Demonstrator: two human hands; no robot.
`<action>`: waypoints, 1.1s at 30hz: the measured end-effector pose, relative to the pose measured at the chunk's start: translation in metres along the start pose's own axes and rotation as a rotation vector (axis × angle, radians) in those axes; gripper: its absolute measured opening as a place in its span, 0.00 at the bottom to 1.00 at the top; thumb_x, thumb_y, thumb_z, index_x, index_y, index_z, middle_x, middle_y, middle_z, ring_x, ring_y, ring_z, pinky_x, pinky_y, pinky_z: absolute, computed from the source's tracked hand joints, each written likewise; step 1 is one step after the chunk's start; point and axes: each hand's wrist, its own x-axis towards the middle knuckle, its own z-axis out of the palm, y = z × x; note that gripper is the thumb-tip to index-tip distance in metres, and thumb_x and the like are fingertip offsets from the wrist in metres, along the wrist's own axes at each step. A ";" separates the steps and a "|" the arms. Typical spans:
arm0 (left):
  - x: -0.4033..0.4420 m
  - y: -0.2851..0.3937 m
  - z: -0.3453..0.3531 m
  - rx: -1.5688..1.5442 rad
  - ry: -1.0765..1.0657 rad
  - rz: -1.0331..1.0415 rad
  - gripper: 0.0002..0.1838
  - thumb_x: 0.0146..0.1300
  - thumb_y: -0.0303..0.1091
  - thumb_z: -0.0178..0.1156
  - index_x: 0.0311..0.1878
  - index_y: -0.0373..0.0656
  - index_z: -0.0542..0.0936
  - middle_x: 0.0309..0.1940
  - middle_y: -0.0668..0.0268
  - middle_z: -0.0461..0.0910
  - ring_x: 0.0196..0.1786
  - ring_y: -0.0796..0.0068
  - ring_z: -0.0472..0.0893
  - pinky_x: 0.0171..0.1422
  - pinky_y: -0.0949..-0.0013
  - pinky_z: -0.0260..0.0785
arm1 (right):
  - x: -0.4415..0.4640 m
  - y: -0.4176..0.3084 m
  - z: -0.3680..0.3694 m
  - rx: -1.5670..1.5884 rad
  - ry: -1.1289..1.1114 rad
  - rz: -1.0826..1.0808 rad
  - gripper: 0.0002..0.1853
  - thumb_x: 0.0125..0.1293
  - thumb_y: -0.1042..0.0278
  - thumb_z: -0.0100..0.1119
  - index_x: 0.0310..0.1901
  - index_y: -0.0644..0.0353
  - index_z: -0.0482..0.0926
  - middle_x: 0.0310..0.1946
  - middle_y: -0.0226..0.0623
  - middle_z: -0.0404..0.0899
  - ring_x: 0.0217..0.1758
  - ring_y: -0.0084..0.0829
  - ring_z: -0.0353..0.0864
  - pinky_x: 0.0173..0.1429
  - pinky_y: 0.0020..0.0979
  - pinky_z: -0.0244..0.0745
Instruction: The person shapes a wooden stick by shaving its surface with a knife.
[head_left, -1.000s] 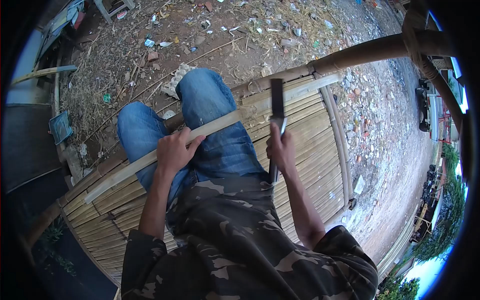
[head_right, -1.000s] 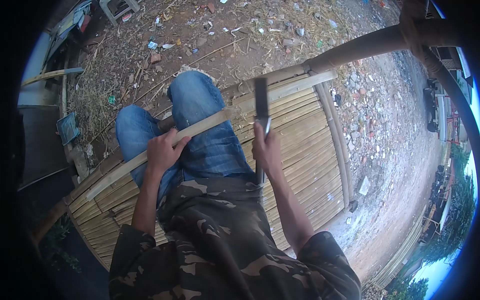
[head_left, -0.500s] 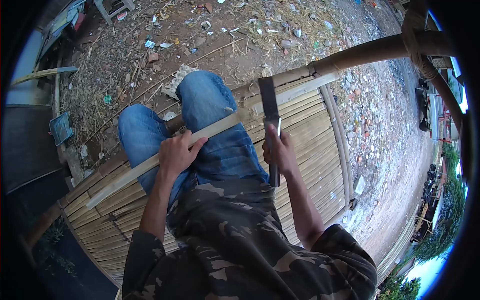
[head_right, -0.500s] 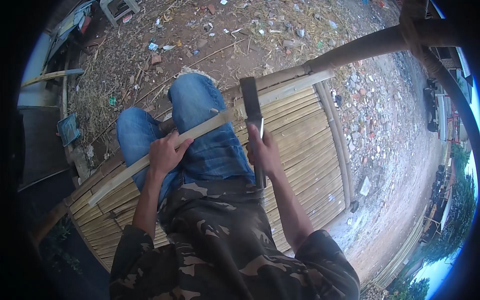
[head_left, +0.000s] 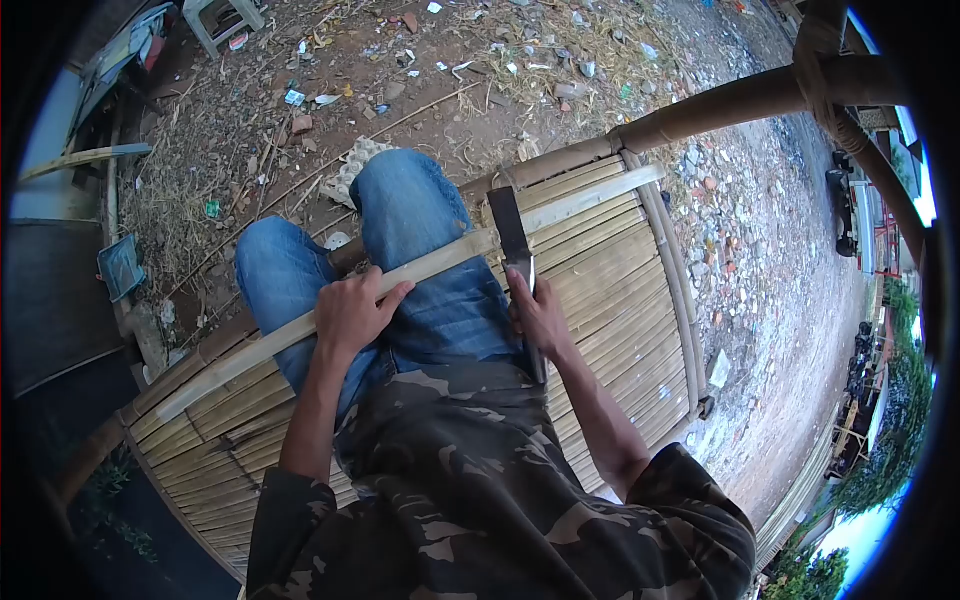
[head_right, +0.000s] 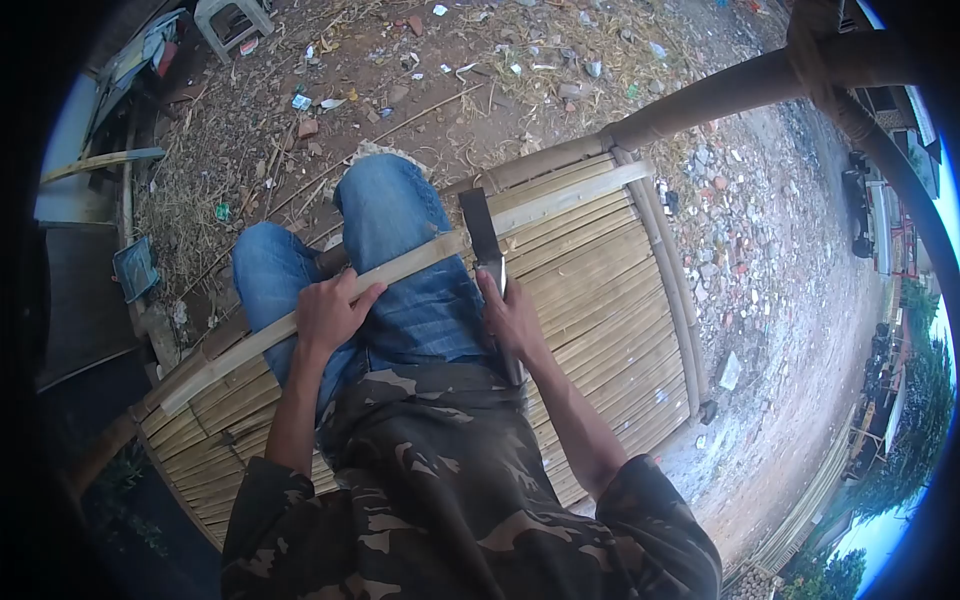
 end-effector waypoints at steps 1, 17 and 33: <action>0.007 -0.001 0.000 0.006 0.016 -0.005 0.30 0.68 0.61 0.54 0.25 0.41 0.75 0.19 0.54 0.81 0.24 0.53 0.83 0.28 0.55 0.75 | -0.002 -0.017 -0.014 0.008 -0.002 0.055 0.28 0.74 0.39 0.48 0.32 0.61 0.71 0.14 0.29 0.67 0.15 0.24 0.69 0.20 0.29 0.66; 0.004 0.001 0.010 -0.012 0.055 0.024 0.31 0.67 0.63 0.54 0.24 0.41 0.74 0.17 0.54 0.79 0.23 0.52 0.82 0.26 0.54 0.73 | -0.020 -0.024 0.001 0.008 -0.089 0.074 0.27 0.73 0.39 0.50 0.30 0.58 0.68 0.16 0.29 0.68 0.14 0.20 0.67 0.18 0.24 0.63; 0.007 0.006 0.010 -0.038 0.055 0.019 0.31 0.67 0.63 0.54 0.24 0.41 0.75 0.17 0.53 0.79 0.24 0.51 0.83 0.28 0.54 0.74 | -0.009 -0.012 -0.002 -0.019 -0.044 0.011 0.28 0.74 0.41 0.47 0.23 0.55 0.64 0.11 0.28 0.64 0.11 0.22 0.67 0.17 0.26 0.63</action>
